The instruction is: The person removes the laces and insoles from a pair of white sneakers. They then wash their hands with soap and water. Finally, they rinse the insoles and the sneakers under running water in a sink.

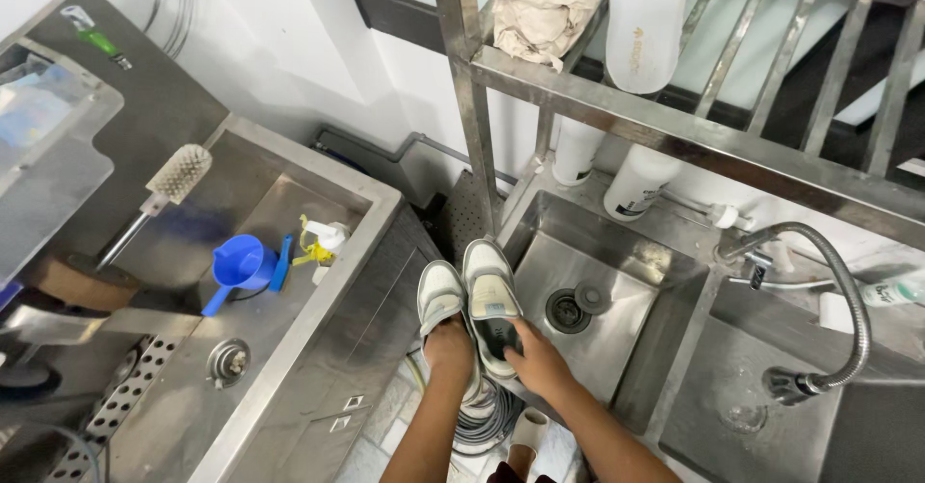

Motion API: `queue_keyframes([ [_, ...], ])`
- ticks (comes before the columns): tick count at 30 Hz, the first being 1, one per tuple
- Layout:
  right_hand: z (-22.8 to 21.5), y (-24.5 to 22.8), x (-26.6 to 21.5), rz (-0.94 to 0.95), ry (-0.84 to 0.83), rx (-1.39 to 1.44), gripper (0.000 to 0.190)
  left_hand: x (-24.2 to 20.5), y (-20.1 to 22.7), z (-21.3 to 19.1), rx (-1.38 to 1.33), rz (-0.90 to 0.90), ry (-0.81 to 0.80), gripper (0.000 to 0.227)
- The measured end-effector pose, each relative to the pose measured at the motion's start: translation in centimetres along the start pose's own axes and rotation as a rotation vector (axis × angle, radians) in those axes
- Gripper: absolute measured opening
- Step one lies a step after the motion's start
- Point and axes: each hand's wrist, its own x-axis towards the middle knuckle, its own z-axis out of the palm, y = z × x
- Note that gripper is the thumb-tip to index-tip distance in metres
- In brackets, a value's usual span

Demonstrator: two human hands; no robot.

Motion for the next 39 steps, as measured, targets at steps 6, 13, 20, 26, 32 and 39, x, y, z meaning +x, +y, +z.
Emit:
queue_keyframes([
  [6, 0.0, -0.5, -1.7, -0.009, -0.021, 0.127, 0.043, -0.9, 0.3, -2.2, -0.2, -0.008, 0.033, 0.026],
  [13, -3.1, -3.4, -5.0, -0.161, 0.211, 0.122, 0.051, -9.4, -0.8, -13.4, -0.584, 0.087, 0.161, 0.017],
  [20, -4.1, -2.7, -8.9, -0.237, 0.046, 0.531, 0.098, -15.4, 4.8, -20.3, -1.145, 0.611, -0.236, 0.015],
  [26, -6.4, 4.6, -9.5, -0.123, 0.201, 0.624, 0.046, -15.0, 7.9, -21.8, -1.031, 0.661, -0.304, 0.023],
  [32, -9.6, 10.1, -10.6, -0.015, 0.37, 0.771, 0.04, -11.8, 7.0, -20.5, -1.312, 0.422, -0.142, 0.027],
  [39, -12.7, 6.9, -12.6, -0.075, 0.304, 1.081, 0.037, -11.6, 13.3, -13.1, -0.974, 1.001, -0.267, 0.057],
])
